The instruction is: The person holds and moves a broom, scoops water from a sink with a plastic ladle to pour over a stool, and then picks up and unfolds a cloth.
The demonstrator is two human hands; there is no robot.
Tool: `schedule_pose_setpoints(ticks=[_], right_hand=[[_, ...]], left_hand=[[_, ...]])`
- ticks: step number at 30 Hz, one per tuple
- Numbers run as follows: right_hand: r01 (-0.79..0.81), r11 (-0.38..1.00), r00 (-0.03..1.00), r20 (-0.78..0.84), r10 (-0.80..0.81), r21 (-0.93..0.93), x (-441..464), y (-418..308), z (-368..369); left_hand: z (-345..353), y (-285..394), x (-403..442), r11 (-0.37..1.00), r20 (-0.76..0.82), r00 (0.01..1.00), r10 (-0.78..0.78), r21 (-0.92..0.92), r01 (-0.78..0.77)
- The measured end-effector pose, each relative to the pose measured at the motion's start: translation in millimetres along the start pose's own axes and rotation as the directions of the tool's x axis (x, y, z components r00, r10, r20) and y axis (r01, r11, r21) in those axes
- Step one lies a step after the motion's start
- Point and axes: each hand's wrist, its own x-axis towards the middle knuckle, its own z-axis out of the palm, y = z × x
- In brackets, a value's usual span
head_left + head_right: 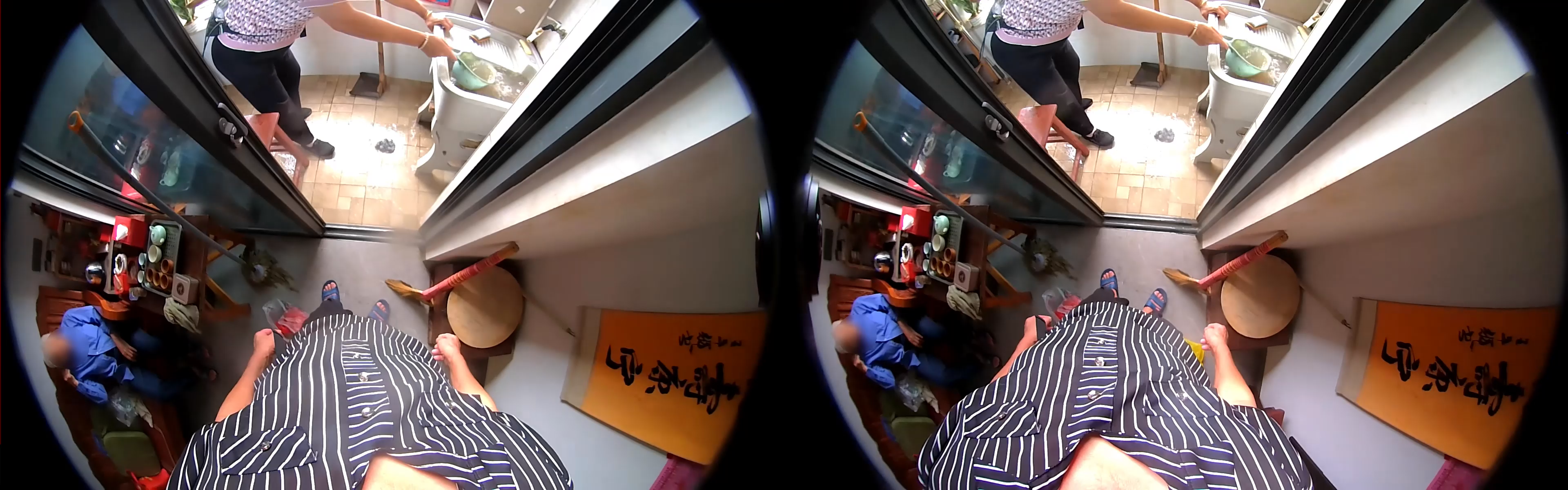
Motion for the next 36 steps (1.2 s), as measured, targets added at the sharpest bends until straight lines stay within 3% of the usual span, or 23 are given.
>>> schedule_pose_setpoints(ticks=[1, 3, 10, 13, 16, 19, 28, 31, 34, 36], right_hand=[[0.002, 1.0, 1.0, 0.0, -0.002, -0.005, -1, -1, 0], [0.03, 0.999, 1.0, 0.008, -0.03, 0.012, 0, -2, -1], [0.075, 0.993, 0.995, 0.06, -0.08, 0.088, -6, -11, 7], [0.072, 0.995, 0.995, 0.06, -0.076, 0.067, -3, -9, 9], [0.065, 0.996, 0.996, 0.055, -0.068, 0.063, -15, -14, 6], [0.06, 0.996, 0.997, 0.047, -0.063, 0.068, -7, -4, 5], [0.058, 0.998, 0.998, 0.039, -0.059, 0.016, 6, 3, 9], [0.069, 0.998, 0.997, 0.042, -0.069, 0.012, -2, -5, 7], [0.076, 0.997, 0.996, 0.034, -0.077, 0.004, -9, -12, 5], [0.075, 0.997, 0.997, 0.035, -0.076, 0.027, -8, -12, 4]], left_hand=[[2, -4, 2, 0.999, -0.01, 0.999, -0.041, -0.005, 0.041], [3, -17, 2, 0.997, 0.004, 0.997, 0.077, 0.013, -0.077], [0, -18, -1, 0.996, 0.053, 0.999, -0.003, 0.087, -0.002], [-1, -2, -10, 0.983, 0.007, 0.984, -0.181, 0.036, 0.18], [3, -24, -1, 0.99, 0.018, 0.993, -0.12, 0.08, 0.118], [3, -30, 0, 0.983, 0.014, 0.984, -0.176, 0.063, 0.175], [8, -53, 5, 0.997, 0.052, 0.998, -0.042, 0.074, 0.038], [10, -58, 8, 0.994, 0.045, 0.997, -0.06, 0.098, 0.055], [13, -64, 13, 0.984, 0.071, 0.994, 0.078, 0.154, -0.089], [13, -59, 12, 0.992, 0.082, 0.994, 0.067, 0.097, -0.074]])
